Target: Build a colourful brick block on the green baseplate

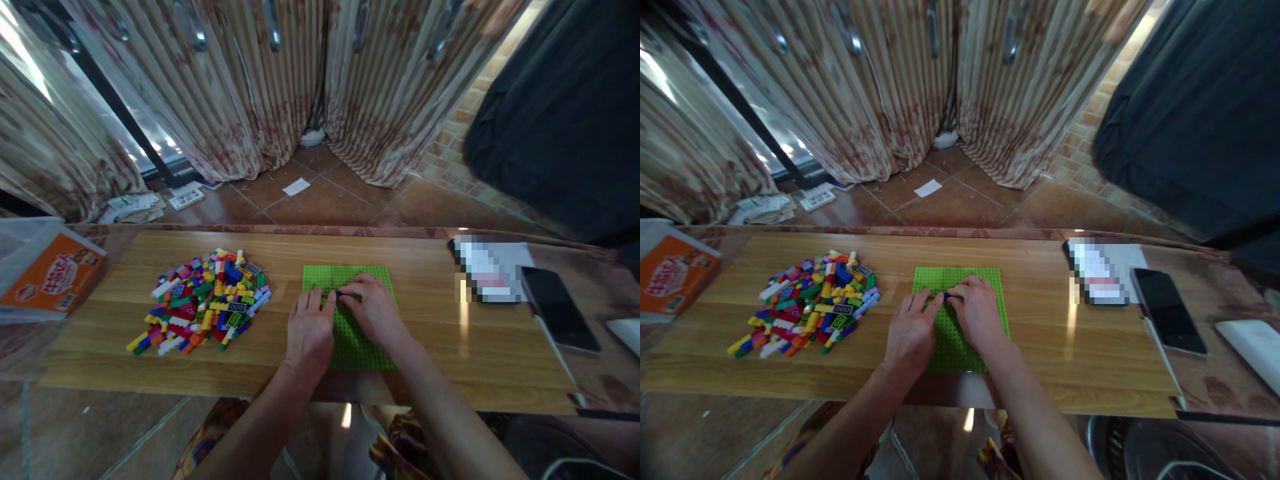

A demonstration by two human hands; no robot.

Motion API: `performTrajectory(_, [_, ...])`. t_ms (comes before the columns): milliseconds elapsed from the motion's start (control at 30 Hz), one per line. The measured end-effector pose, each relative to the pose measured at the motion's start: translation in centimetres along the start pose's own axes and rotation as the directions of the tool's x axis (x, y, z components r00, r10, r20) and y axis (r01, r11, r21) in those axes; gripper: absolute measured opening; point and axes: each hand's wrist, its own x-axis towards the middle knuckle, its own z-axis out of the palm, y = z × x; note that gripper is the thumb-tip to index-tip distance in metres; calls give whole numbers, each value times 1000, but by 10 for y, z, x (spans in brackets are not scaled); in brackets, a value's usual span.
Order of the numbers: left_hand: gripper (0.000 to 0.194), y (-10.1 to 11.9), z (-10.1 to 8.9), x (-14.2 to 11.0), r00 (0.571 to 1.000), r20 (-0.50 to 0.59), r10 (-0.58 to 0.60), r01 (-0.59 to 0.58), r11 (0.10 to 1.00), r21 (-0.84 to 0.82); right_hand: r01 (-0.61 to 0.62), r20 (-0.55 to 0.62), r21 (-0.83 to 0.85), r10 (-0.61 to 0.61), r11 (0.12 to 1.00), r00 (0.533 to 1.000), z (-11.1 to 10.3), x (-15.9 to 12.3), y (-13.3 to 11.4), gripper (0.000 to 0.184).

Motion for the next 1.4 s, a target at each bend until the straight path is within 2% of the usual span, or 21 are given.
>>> performTrajectory(233, [44, -2, 4, 0, 998, -53, -24, 19, 996, -86, 65, 51, -20, -64, 998, 997, -3, -4, 5, 15])
performTrajectory(333, [43, -4, 4, 0, 996, -77, -51, 37, 985, -171, 56, 14, -2, -56, 998, 998, -1, -4, 8, 14])
performTrajectory(433, [45, -7, 3, 1, 986, -104, -127, 92, 954, -287, 30, -12, 79, -29, 996, 1000, -1, -3, 10, 12])
performTrajectory(567, [45, -9, 1, 2, 981, -82, -175, 137, 929, -344, 24, -23, 84, -22, 996, 999, -1, -1, 8, 12])
performTrajectory(733, [43, -9, 0, 2, 985, -70, -155, 125, 939, -319, 33, -12, 23, -33, 999, 999, 1, -1, 8, 14])
performTrajectory(967, [46, -8, 1, 1, 999, -46, -13, 6, 990, -144, 25, -15, 19, -25, 999, 1000, 2, 1, 7, 15])
performTrajectory(1133, [47, -6, 0, 1, 1000, -18, 4, -5, 998, -70, -3, -1, 47, 3, 999, 1000, 0, 2, 7, 15])
performTrajectory(1400, [45, -4, -1, 0, 1000, -6, 4, -4, 999, -43, -33, 15, 83, 31, 996, 999, -3, 4, 6, 14])
